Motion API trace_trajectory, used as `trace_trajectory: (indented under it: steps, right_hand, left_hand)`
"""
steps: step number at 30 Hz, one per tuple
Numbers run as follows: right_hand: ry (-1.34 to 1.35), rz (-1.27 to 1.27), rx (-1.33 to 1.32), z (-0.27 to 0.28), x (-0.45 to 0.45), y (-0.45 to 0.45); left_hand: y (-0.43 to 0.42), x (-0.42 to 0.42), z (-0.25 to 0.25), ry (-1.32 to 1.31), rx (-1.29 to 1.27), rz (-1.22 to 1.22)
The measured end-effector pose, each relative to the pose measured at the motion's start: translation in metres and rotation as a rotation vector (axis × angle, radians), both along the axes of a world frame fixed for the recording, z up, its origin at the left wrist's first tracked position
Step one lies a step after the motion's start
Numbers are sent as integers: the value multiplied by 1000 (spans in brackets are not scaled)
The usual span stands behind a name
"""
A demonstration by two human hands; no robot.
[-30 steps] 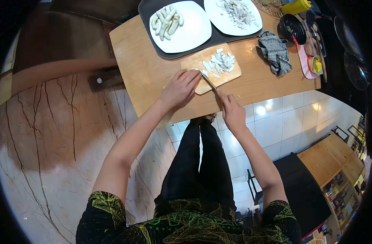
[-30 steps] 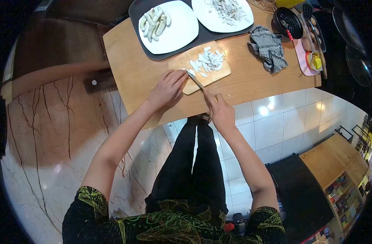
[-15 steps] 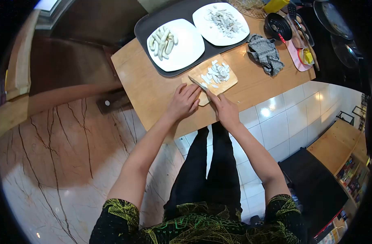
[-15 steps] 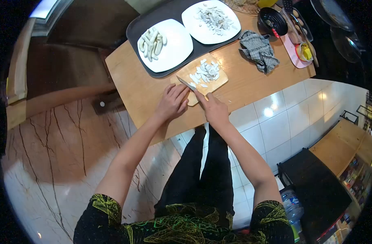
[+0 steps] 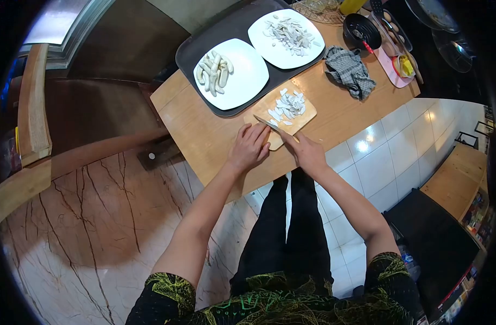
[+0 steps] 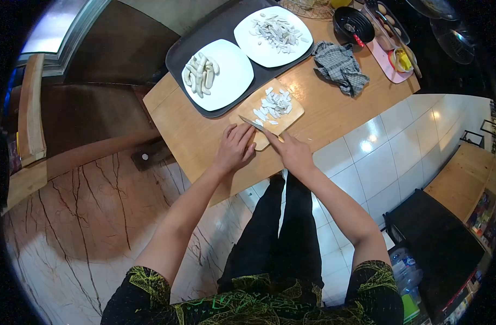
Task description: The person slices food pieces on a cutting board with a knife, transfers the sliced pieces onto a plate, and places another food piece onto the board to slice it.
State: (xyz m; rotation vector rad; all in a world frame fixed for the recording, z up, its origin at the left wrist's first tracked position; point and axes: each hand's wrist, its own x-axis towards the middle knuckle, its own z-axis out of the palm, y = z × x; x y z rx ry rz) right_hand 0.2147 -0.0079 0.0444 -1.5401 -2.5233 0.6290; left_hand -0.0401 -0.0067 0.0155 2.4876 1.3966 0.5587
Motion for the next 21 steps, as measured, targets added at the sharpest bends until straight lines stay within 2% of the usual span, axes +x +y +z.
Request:
trace_trajectory:
  steps: [5,10,14,16,21]
  right_hand:
    - [-83,28,-28,1,-19,12]
    - [15,-6,13,9,8,0]
    - [-12,0,15,10,34,-10]
    - [-87,34,-83,13,39,-10]
    - [-32,38,-61,4,11,5]
  left_hand:
    - [-1,0,-3,-8,7,-6]
    - [0,1,-1,35,31,20]
    - [0,2,2,38,44,27]
    - [0,2,2,30,31,22]
    - [0,1,2,32,25,26]
